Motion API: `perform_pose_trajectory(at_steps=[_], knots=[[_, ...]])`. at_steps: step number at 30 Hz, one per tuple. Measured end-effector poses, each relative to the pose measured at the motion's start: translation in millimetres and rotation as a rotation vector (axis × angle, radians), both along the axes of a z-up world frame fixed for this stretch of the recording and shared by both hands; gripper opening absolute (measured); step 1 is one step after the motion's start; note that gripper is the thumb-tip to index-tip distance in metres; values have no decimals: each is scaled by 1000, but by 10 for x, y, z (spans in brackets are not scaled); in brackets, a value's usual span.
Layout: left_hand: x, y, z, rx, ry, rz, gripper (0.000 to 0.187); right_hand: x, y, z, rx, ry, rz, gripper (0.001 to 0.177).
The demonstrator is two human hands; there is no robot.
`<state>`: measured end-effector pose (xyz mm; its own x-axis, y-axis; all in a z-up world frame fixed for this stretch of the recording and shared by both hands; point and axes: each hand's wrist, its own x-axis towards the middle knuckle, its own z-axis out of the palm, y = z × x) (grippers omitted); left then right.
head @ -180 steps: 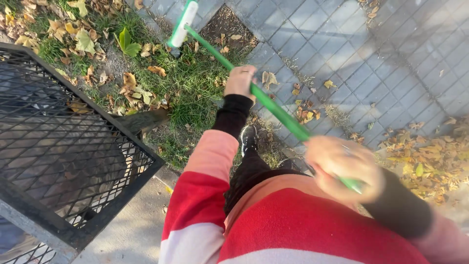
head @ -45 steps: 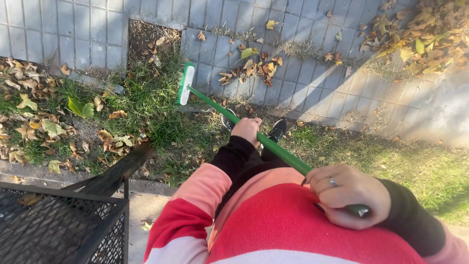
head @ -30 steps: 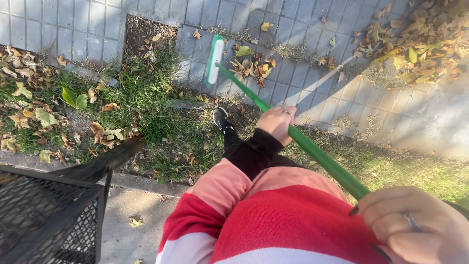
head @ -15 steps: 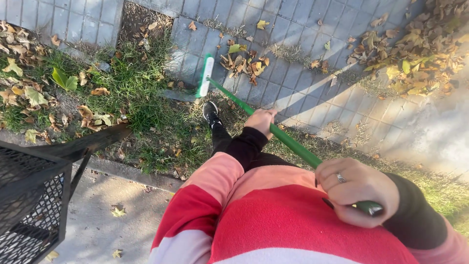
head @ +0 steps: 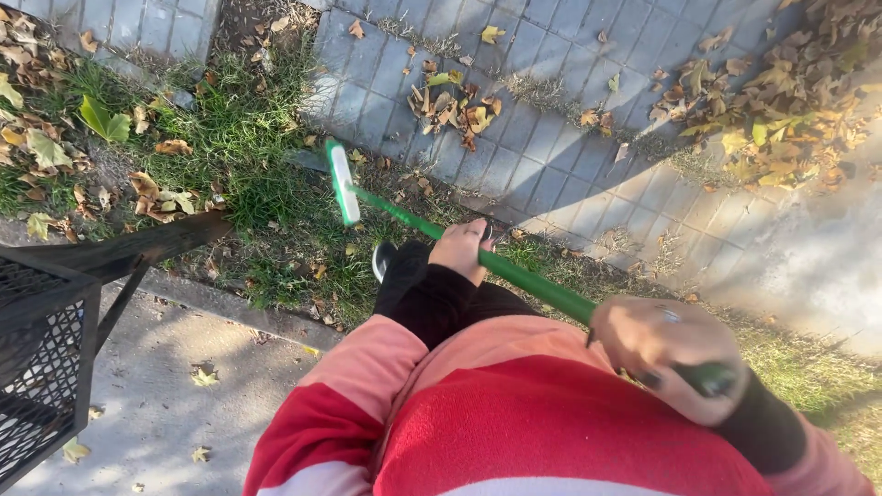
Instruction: Sweeping dry leaves into a pile on a paved outdoor area using a push broom.
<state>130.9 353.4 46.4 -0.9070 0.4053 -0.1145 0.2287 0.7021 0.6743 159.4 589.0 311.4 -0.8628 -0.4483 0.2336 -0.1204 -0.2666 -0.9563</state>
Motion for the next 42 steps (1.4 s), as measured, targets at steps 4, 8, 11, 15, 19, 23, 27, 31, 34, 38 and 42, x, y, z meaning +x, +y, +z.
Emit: perform_pose_trajectory(at_steps=[4,8,11,15,19,23,27,31,34,38,42], knots=[[18,61,-294,-120,-276,-175,23,-178,-54,-85,67,-1,-12,13],[-301,482,59,-20,-394,-171,29,-170,330,-69,97,-143,17,25],[-543,747,307,83,-388,-80,31,-640,94,477,167,51,83,16],[-560,934,331,277,-143,30,26,-713,31,668,269,222,296,17],[-510,1060,465,429,79,102,23,-513,-141,860,451,218,568,38],[-526,1038,696,437,136,101,24,-499,-210,1101,440,378,213,26],[-499,998,487,315,67,93,20,-428,-68,962,425,110,-146,24],[-552,1001,222,259,-71,88,18,-616,-120,879,335,6,-152,25],[-715,1062,-29,361,5,100,16,-683,-142,629,291,108,-61,21],[-1176,1208,-273,460,138,98,21,-947,-361,578,366,308,164,28],[-1648,1118,425,439,110,14,24,-1202,-313,941,475,370,74,25]])
